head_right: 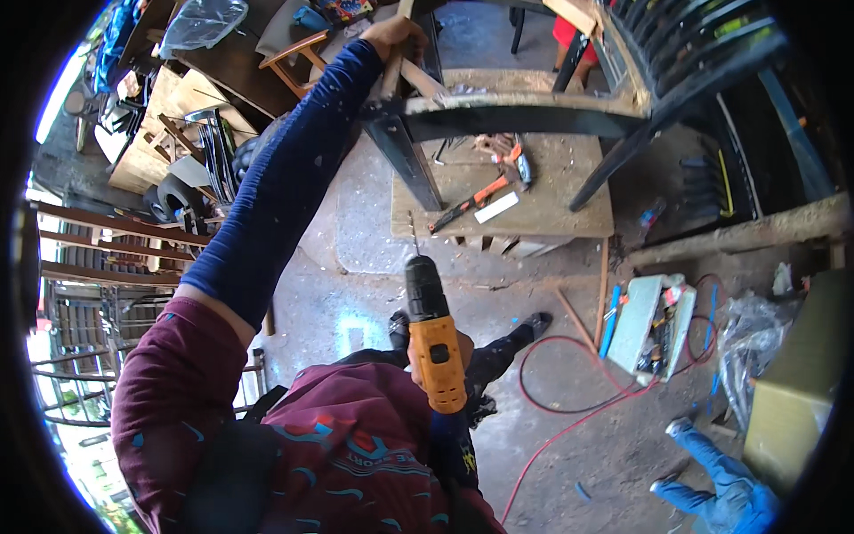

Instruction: Repairing a wooden chair frame using an electric power drill to secure parts.

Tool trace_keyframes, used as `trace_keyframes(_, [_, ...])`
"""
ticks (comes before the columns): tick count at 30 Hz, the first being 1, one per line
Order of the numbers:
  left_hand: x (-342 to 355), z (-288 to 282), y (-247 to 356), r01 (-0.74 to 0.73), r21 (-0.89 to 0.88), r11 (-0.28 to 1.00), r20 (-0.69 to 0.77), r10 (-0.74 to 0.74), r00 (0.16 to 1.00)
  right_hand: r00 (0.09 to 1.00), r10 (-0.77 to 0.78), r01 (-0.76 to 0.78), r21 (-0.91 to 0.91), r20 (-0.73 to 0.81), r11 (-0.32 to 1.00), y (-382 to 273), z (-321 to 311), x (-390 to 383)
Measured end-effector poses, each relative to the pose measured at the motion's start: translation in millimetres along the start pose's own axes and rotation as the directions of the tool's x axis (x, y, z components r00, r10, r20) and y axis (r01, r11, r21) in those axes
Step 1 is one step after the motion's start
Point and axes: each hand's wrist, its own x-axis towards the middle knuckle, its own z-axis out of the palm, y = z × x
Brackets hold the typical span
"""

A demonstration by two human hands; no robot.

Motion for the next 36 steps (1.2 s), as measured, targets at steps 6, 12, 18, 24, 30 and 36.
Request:
trace_keyframes(6, [-1, -19, 0, 0.130, -0.201, 0.971, 0.295, -0.067, 0.953, 0.961, 0.275, -0.235, 0.416, -0.038, 0.878, 26, 12, -19])
trace_keyframes(12, [-23, -24, 29, 0.235, -0.052, 0.971, 0.344, -0.203, 0.917, 0.889, 0.226, -0.424, 0.902, 0.399, 0.075, 21, 14, 34])
trace_keyframes(18, [-29, -20, 30, 0.232, -0.066, 0.970, 0.284, -0.205, 0.937, 0.996, -0.022, -0.045, 0.694, 0.087, 0.718, -10, 26, 64])
trace_keyframes(24, [-31, -10, 20, 0.121, -0.001, 0.993, 0.152, -0.119, 0.981, 0.973, 0.101, -0.220, 0.721, 0.206, 0.657, -26, 35, 71])
trace_keyframes(30, [-37, 6, 19, 0.114, -0.171, 0.979, 0.078, -0.102, 0.992, 0.717, -0.235, -0.619, 0.445, 0.656, -0.647, -18, 41, 73])
trace_keyframes(36, [-50, 20, 21, 0.057, -0.298, 0.953, -0.082, -0.085, 0.993, 0.783, -0.211, -0.590, 0.590, 0.585, -0.552, -13, 48, 65])
